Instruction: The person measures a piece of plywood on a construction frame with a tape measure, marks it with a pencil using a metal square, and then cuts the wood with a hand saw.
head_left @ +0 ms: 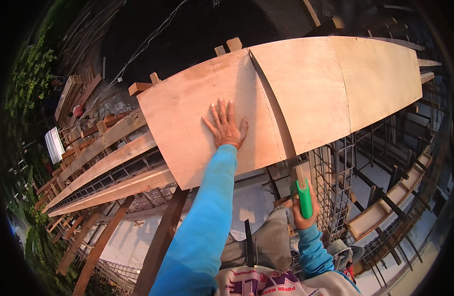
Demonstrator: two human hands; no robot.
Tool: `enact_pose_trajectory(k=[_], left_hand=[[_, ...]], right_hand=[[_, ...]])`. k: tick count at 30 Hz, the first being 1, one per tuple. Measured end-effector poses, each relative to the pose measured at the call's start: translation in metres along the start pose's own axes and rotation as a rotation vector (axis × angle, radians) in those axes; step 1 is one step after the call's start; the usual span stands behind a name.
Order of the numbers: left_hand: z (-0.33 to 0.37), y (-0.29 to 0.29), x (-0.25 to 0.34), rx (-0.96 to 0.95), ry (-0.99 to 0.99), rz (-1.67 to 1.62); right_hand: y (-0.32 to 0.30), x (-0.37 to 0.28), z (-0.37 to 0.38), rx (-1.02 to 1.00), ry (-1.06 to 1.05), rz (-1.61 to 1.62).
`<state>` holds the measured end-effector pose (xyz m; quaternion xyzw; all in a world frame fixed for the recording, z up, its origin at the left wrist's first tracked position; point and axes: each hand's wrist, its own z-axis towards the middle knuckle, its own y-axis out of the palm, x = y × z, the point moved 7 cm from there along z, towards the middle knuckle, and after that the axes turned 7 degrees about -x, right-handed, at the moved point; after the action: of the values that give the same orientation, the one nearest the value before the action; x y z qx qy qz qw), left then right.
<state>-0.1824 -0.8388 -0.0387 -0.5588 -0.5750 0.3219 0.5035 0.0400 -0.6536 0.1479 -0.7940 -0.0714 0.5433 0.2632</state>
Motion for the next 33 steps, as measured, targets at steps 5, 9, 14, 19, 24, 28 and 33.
enact_pose_trajectory(k=[5,9,14,19,24,28,33], left_hand=[[0.0,0.003,0.008,0.009,0.014,-0.018],[-0.001,-0.002,-0.009,0.031,-0.009,0.004],[0.003,-0.005,-0.005,0.079,-0.006,0.012],[0.011,0.0,0.015,0.062,0.005,0.044],[0.0,0.012,0.004,-0.001,-0.013,0.046],[-0.002,0.006,-0.011,-0.005,-0.03,0.074],[-0.001,0.002,-0.004,-0.047,-0.021,0.071]], right_hand=[[0.006,0.036,-0.007,-0.022,-0.014,-0.098],[0.007,0.021,-0.003,-0.141,0.053,0.047],[0.023,0.028,0.016,-0.028,-0.147,0.066],[0.07,-0.035,0.242,0.052,-0.192,0.23],[0.09,-0.022,0.24,0.023,-0.178,0.164],[0.045,0.015,0.057,-0.031,-0.09,0.161],[0.039,0.004,0.069,-0.006,-0.087,0.168]])
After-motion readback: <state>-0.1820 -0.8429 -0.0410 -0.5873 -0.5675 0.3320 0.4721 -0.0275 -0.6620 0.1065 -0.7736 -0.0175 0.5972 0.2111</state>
